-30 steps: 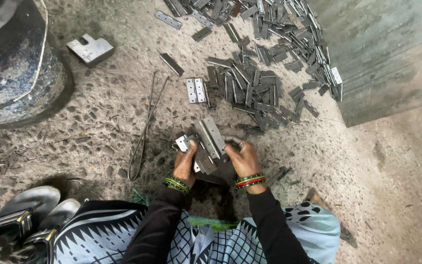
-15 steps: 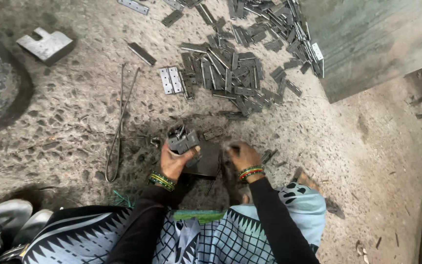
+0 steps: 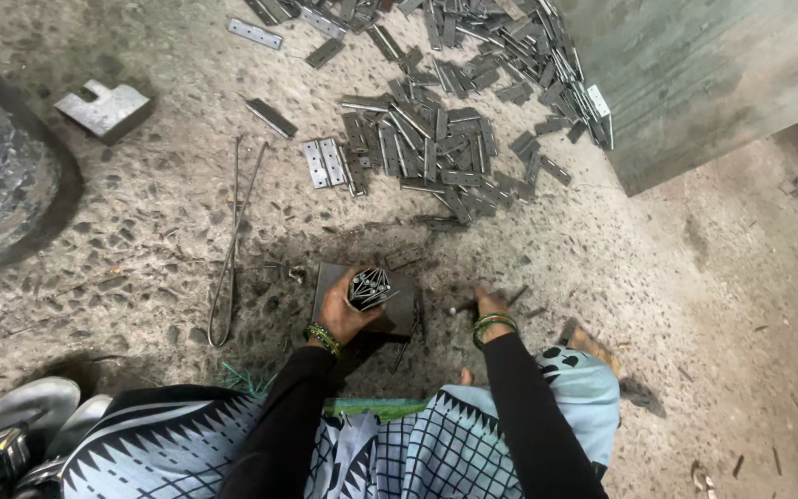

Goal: The person sits on the floor and assembles small metal parts by hand. They pick up individual pieces, align them on a metal block, and use a hammer to secure them together, then place the assembled units into a nearby bucket.

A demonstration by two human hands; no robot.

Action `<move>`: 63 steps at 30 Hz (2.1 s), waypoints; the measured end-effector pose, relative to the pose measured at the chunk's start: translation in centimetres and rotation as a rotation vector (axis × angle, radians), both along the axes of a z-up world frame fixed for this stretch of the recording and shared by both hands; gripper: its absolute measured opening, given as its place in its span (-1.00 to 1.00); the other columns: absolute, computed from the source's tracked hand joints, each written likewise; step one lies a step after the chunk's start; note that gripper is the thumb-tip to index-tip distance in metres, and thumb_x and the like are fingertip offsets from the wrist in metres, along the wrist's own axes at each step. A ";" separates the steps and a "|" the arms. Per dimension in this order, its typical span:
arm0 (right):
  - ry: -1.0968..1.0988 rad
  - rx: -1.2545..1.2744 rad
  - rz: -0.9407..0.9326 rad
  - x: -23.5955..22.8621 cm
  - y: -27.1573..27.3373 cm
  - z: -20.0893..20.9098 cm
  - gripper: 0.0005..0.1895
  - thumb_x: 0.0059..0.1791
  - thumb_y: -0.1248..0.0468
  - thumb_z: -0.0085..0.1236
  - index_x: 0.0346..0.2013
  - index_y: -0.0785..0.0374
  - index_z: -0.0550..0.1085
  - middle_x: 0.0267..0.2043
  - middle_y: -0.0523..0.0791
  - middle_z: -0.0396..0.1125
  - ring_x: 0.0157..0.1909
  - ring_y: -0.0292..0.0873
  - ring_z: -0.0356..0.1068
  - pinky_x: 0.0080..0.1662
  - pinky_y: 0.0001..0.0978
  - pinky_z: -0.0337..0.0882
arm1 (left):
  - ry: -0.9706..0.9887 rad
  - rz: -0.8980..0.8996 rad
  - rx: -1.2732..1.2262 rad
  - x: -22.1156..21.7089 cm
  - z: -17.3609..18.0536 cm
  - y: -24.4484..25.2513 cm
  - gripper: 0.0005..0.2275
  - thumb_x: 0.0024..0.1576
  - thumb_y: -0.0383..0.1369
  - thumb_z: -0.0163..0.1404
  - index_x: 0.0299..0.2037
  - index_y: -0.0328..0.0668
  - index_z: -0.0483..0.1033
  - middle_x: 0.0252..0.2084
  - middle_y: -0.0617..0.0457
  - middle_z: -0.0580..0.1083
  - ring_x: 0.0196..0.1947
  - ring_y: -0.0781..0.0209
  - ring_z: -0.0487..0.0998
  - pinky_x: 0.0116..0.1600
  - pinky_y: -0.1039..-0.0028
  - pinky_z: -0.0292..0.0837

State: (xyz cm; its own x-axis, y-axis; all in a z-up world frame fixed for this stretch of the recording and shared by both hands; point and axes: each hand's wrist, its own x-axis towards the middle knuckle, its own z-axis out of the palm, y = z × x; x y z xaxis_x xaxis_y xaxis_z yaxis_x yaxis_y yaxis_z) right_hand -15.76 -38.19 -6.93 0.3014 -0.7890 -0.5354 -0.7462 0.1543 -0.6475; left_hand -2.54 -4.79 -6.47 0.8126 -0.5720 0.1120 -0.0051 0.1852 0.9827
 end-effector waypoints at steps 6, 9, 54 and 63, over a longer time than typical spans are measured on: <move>-0.843 0.523 0.224 1.3 7.4 15.2 -0.54 0.16 0.06 -0.11 0.12 0.40 0.40 -0.37 -0.14 0.36 -0.47 -0.25 0.34 -0.39 -0.39 0.45 | 1.140 -0.105 -0.700 0.4 -2.5 -1.4 -0.36 -0.13 -0.43 0.28 0.23 -0.34 0.38 0.02 -0.11 0.53 -0.03 0.05 0.58 0.06 0.13 0.59; -0.858 -0.023 0.574 1.4 12.1 18.2 -0.57 0.14 0.10 -0.14 0.19 0.30 0.39 -0.38 -0.18 0.32 -0.50 -0.30 0.25 -0.45 -0.46 0.38 | 0.274 -0.051 -0.045 0.0 -3.2 -1.6 -0.29 -0.14 -0.56 0.30 0.28 -0.20 0.30 0.11 0.02 0.52 0.06 0.19 0.58 0.15 0.38 0.51; 0.482 -0.654 0.749 -2.9 4.1 0.3 -0.44 0.01 -0.17 0.04 -0.15 0.26 0.64 -0.06 0.16 0.51 0.07 0.25 0.49 0.12 0.09 0.45 | 0.673 0.419 -0.683 0.2 13.9 8.5 -0.70 -0.02 -0.50 0.25 -0.08 -0.26 0.52 -0.24 0.05 0.55 -0.23 0.14 0.57 -0.12 0.28 0.49; 0.327 -0.641 0.864 -0.6 7.5 2.2 -0.35 -0.03 -0.20 0.09 0.13 0.22 0.46 0.11 0.15 0.43 0.15 0.25 0.43 0.13 0.05 0.45 | -0.548 0.978 -0.419 17.7 36.9 27.3 -0.31 0.04 -0.52 0.47 0.33 -0.41 0.30 0.21 -0.15 0.50 0.24 -0.05 0.51 0.42 0.17 0.43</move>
